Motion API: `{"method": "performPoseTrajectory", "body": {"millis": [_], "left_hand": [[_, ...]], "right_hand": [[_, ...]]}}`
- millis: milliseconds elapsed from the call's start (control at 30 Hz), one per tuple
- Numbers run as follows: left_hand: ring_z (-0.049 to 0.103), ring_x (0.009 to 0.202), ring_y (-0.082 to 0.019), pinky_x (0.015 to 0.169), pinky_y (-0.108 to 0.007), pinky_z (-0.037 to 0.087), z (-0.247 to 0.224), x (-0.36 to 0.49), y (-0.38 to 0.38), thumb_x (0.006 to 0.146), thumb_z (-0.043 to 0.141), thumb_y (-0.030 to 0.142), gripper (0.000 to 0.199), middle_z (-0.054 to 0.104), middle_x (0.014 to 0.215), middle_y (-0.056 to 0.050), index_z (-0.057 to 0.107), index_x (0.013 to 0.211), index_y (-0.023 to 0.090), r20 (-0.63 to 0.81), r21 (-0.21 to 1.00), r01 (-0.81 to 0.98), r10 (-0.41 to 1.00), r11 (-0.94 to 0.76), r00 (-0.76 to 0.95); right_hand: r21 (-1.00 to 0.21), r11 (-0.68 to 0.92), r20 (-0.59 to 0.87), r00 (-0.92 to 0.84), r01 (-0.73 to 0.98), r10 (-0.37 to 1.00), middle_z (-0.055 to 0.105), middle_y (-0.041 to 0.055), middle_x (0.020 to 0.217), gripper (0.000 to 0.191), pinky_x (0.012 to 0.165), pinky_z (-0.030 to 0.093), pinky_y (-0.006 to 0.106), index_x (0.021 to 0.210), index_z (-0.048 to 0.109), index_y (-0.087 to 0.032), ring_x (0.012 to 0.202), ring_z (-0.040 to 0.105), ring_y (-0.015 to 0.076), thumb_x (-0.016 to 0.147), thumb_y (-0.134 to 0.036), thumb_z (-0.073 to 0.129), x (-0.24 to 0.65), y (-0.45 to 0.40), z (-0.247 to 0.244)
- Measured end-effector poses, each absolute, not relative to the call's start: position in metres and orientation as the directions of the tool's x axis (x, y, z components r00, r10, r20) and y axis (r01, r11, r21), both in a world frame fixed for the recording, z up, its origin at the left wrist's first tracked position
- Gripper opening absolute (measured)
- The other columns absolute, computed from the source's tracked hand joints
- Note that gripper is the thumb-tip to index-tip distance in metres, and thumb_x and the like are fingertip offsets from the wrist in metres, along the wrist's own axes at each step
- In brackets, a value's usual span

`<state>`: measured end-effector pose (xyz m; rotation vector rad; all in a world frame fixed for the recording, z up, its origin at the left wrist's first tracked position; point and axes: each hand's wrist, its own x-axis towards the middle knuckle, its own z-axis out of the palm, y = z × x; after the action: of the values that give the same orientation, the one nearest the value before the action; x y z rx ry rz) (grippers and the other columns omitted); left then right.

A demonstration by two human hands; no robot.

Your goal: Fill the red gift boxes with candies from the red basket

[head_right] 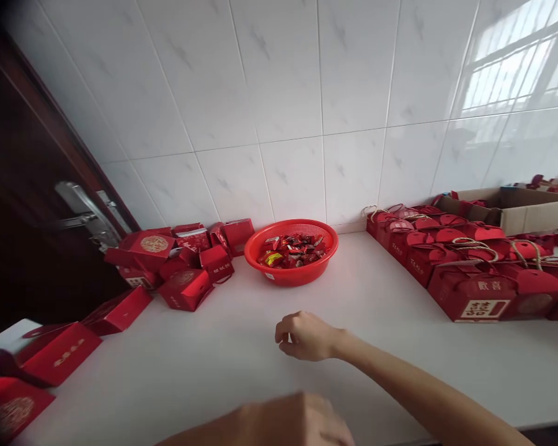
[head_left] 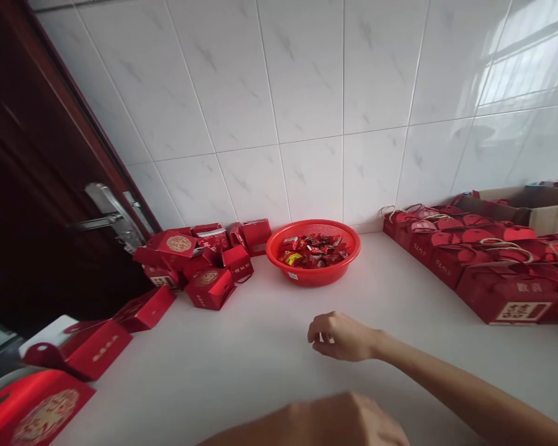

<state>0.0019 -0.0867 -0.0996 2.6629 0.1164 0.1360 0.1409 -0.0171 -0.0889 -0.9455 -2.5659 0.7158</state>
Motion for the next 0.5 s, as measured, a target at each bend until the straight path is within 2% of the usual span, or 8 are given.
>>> {"method": "performPoseTrajectory", "body": {"millis": [67, 133, 200, 233, 300, 333, 400, 500], "left_hand": [[0.067, 0.101, -0.019, 0.095, -0.031, 0.051, -0.063, -0.023, -0.063, 0.097, 0.046, 0.027, 0.026, 0.073, 0.107, -0.003, 0.068, 0.111, 0.025, 0.257, 0.424, 0.120, 0.246, -0.898, 0.935], [0.068, 0.096, -0.018, 0.092, -0.031, 0.053, -0.028, -0.060, -0.035, 0.096, 0.047, 0.022, 0.025, 0.073, 0.102, -0.004, 0.069, 0.108, 0.021, 0.438, 0.382, 0.319, 0.474, -0.867, 0.764], [0.067, 0.103, -0.020, 0.095, -0.033, 0.052, -0.003, -0.102, -0.004, 0.094, 0.051, 0.023, 0.023, 0.071, 0.110, -0.004, 0.068, 0.110, 0.019, 0.495, 0.409, 0.561, 0.692, -0.719, 0.525], [0.066, 0.106, -0.022, 0.097, -0.036, 0.051, 0.003, -0.123, 0.010, 0.092, 0.053, 0.022, 0.025, 0.069, 0.112, -0.003, 0.067, 0.112, 0.017, 0.476, 0.421, 0.683, 0.786, -0.597, 0.394], [0.057, 0.123, -0.027, 0.108, -0.045, 0.042, 0.004, -0.158, 0.034, 0.088, 0.052, 0.011, 0.039, 0.061, 0.128, -0.004, 0.061, 0.125, 0.016, 0.349, 0.418, 0.889, 0.937, -0.186, 0.032], [0.050, 0.131, -0.036, 0.108, -0.054, 0.038, 0.000, -0.171, 0.043, 0.083, 0.055, 0.007, 0.049, 0.055, 0.136, -0.011, 0.056, 0.132, 0.012, 0.323, 0.416, 0.907, 0.943, -0.072, -0.074], [0.035, 0.136, -0.053, 0.104, -0.068, 0.034, -0.013, -0.186, 0.053, 0.070, 0.069, 0.004, 0.069, 0.041, 0.146, -0.027, 0.050, 0.137, 0.005, 0.280, 0.412, 0.908, 0.937, 0.079, -0.209], [0.021, 0.142, -0.054, 0.108, -0.070, 0.027, -0.034, -0.191, 0.058, 0.065, 0.075, 0.007, 0.085, 0.022, 0.154, -0.035, 0.042, 0.144, 0.006, 0.207, 0.385, 0.892, 0.919, 0.238, -0.335]], "right_hand": [[-0.561, 0.652, 0.099, -0.740, 0.511, 0.665, 0.071, 0.0002, 0.083, 0.015, 0.064, 0.046, 0.024, 0.086, 0.068, -0.020, 0.069, 0.060, 0.0139, 0.077, -0.012, 0.059, 0.131, -0.014, -0.098], [-0.602, 0.616, 0.079, -0.730, 0.508, 0.679, 0.070, -0.0012, 0.079, 0.016, 0.063, 0.045, 0.023, 0.083, 0.067, -0.021, 0.068, 0.059, 0.0133, 0.075, -0.011, 0.058, 0.128, -0.014, -0.106], [-0.658, 0.562, 0.058, -0.710, 0.501, 0.701, 0.068, 0.0001, 0.078, 0.018, 0.061, 0.044, 0.022, 0.080, 0.068, -0.018, 0.066, 0.057, 0.0116, 0.075, -0.007, 0.054, 0.127, -0.016, -0.112], [-0.684, 0.538, 0.047, -0.706, 0.493, 0.706, 0.067, 0.0008, 0.077, 0.019, 0.061, 0.043, 0.021, 0.080, 0.068, -0.017, 0.065, 0.056, 0.0108, 0.074, -0.006, 0.053, 0.127, -0.017, -0.115], [-0.717, 0.497, 0.033, -0.689, 0.489, 0.724, 0.066, 0.0010, 0.076, 0.019, 0.060, 0.042, 0.020, 0.077, 0.067, -0.016, 0.064, 0.054, 0.0100, 0.074, -0.004, 0.053, 0.127, -0.018, -0.118], [-0.726, 0.480, 0.027, -0.678, 0.492, 0.735, 0.065, 0.0007, 0.075, 0.019, 0.060, 0.042, 0.020, 0.077, 0.067, -0.016, 0.064, 0.053, 0.0097, 0.074, -0.004, 0.053, 0.126, -0.019, -0.119], [-0.738, 0.458, 0.016, -0.665, 0.496, 0.747, 0.064, 0.0001, 0.073, 0.018, 0.059, 0.040, 0.019, 0.077, 0.067, -0.016, 0.062, 0.051, 0.0093, 0.073, -0.004, 0.054, 0.125, -0.020, -0.121], [-0.768, 0.427, 0.014, -0.653, 0.478, 0.757, 0.064, -0.0001, 0.073, 0.018, 0.058, 0.040, 0.020, 0.076, 0.067, -0.017, 0.061, 0.051, 0.0094, 0.072, -0.004, 0.055, 0.125, -0.020, -0.121]]}}
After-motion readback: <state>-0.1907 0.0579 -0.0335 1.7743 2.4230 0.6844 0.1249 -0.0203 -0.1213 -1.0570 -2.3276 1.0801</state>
